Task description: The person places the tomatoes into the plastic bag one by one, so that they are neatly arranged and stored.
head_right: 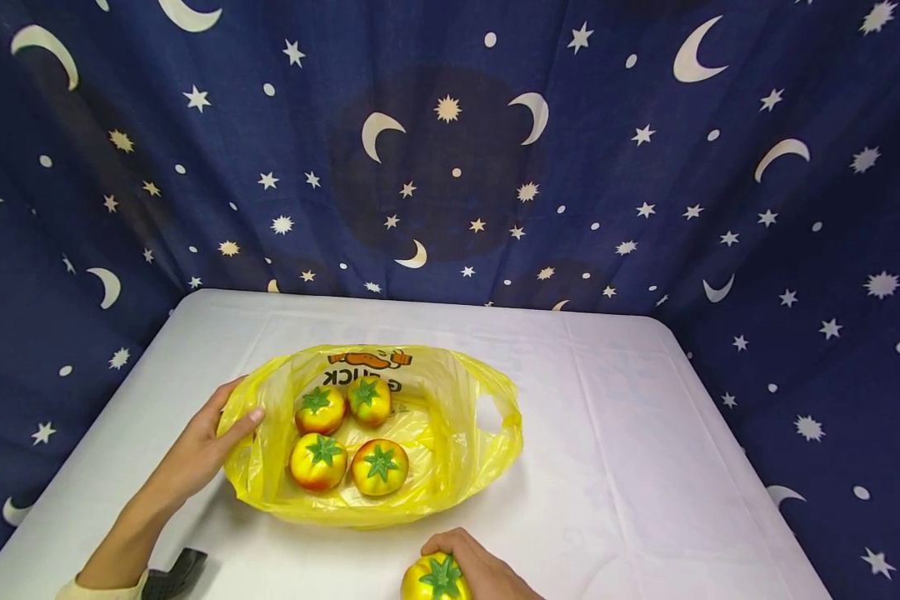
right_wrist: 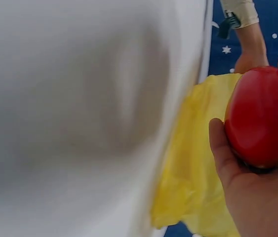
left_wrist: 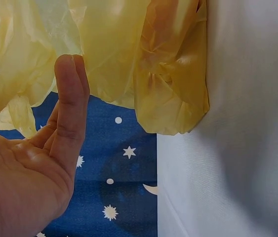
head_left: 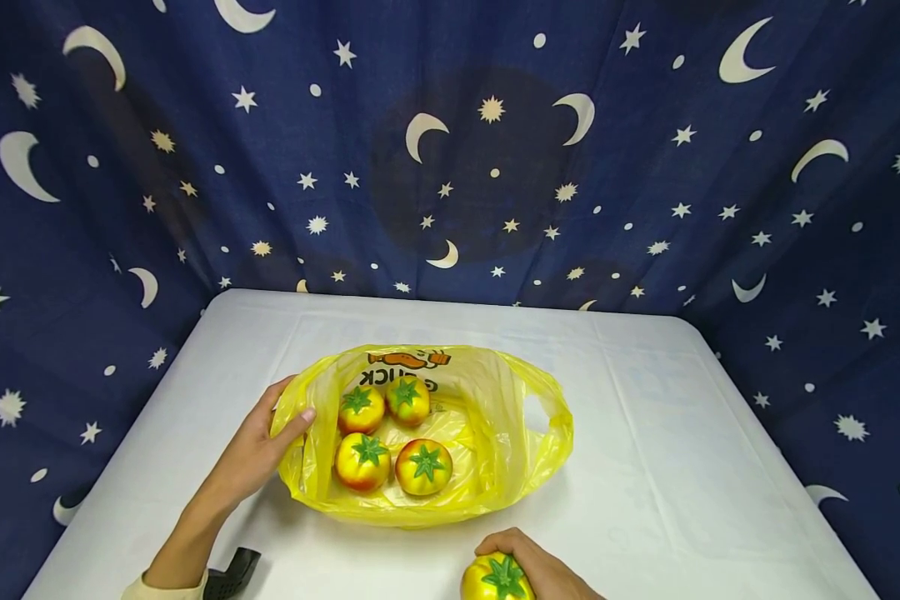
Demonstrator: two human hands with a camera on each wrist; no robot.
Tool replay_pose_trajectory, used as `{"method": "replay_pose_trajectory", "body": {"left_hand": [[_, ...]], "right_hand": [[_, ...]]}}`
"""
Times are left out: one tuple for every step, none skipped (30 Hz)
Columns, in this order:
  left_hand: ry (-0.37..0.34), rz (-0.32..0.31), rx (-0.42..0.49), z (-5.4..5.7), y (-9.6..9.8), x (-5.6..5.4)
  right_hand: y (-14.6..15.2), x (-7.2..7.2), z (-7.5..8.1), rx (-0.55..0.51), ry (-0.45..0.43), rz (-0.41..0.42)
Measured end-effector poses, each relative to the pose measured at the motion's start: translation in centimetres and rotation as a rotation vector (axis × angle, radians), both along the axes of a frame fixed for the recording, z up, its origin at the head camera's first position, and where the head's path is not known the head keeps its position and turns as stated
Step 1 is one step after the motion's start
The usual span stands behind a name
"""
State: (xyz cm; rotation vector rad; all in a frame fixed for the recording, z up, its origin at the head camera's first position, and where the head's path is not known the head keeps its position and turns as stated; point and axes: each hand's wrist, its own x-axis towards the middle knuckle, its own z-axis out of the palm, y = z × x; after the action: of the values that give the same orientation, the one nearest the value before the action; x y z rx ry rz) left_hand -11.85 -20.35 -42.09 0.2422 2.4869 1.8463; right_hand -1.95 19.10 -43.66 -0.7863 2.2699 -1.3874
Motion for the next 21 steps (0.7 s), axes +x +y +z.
{"method": "replay_pose_trajectory", "body": {"left_hand": [[0.002, 0.0, 0.001, 0.0, 0.0, 0.0], [0.004, 0.0, -0.001, 0.0, 0.0, 0.0], [0.005, 0.001, -0.003, 0.0, 0.0, 0.0], [0.007, 0.001, -0.004, 0.0, 0.0, 0.0], [0.007, 0.001, -0.006, 0.0, 0.0, 0.0], [0.008, 0.002, -0.008, 0.0, 0.0, 0.0], [0.007, 0.001, -0.01, 0.1, 0.0, 0.0], [0.007, 0.001, -0.01, 0.1, 0.0, 0.0], [0.007, 0.0, -0.01, 0.1, 0.0, 0.0], [0.009, 0.0, -0.01, 0.1, 0.0, 0.0], [0.01, 0.0, -0.01, 0.1, 0.0, 0.0], [0.011, -0.001, -0.01, 0.1, 0.0, 0.0], [0.013, -0.001, -0.01, 0.1, 0.0, 0.0], [0.015, -0.002, -0.01, 0.1, 0.0, 0.0], [0.017, -0.002, -0.012, 0.0, 0.0, 0.0], [0.016, -0.002, -0.013, 0.0, 0.0, 0.0], [0.014, -0.003, -0.011, 0.0, 0.0, 0.0], [0.013, -0.004, -0.012, 0.0, 0.0, 0.0], [0.012, -0.005, -0.011, 0.0, 0.0, 0.0], [0.01, -0.006, -0.009, 0.0, 0.0, 0.0], [0.009, -0.006, -0.009, 0.0, 0.0, 0.0]], "right_hand": [[-0.1, -0.1, 0.3, -0.004, 0.028, 0.013], [-0.3, -0.1, 0.6, -0.005, 0.047, 0.026], [-0.4, -0.2, 0.9, -0.003, 0.06, 0.038], [-0.5, -0.3, 1.2, -0.003, 0.086, 0.054], [-0.5, -0.4, 1.5, -0.001, 0.109, 0.075], [-0.6, -0.6, 1.8, 0.003, 0.128, 0.094], [-0.7, -0.7, 2.2, 0.009, 0.135, 0.108], [-0.8, -0.8, 2.6, 0.016, 0.129, 0.122], [-0.9, -1.0, 3.0, 0.021, 0.123, 0.137], [-1.0, -1.1, 3.3, 0.02, 0.129, 0.156], [-1.1, -1.3, 3.7, 0.021, 0.129, 0.169], [-1.2, -1.4, 4.1, 0.023, 0.131, 0.176], [-1.4, -1.5, 4.5, 0.021, 0.136, 0.184], [-1.5, -1.6, 4.9, 0.016, 0.156, 0.197], [-1.6, -1.8, 5.3, 0.009, 0.172, 0.208], [-1.8, -1.9, 5.6, 0.0, 0.199, 0.217], [-2.0, -2.1, 6.0, -0.004, 0.21, 0.221], [-2.2, -2.3, 6.4, -0.011, 0.251, 0.231], [-2.4, -2.5, 6.7, -0.018, 0.291, 0.241], [-2.5, -2.7, 6.9, -0.025, 0.339, 0.253], [-2.7, -2.9, 7.2, -0.026, 0.379, 0.257]]}}
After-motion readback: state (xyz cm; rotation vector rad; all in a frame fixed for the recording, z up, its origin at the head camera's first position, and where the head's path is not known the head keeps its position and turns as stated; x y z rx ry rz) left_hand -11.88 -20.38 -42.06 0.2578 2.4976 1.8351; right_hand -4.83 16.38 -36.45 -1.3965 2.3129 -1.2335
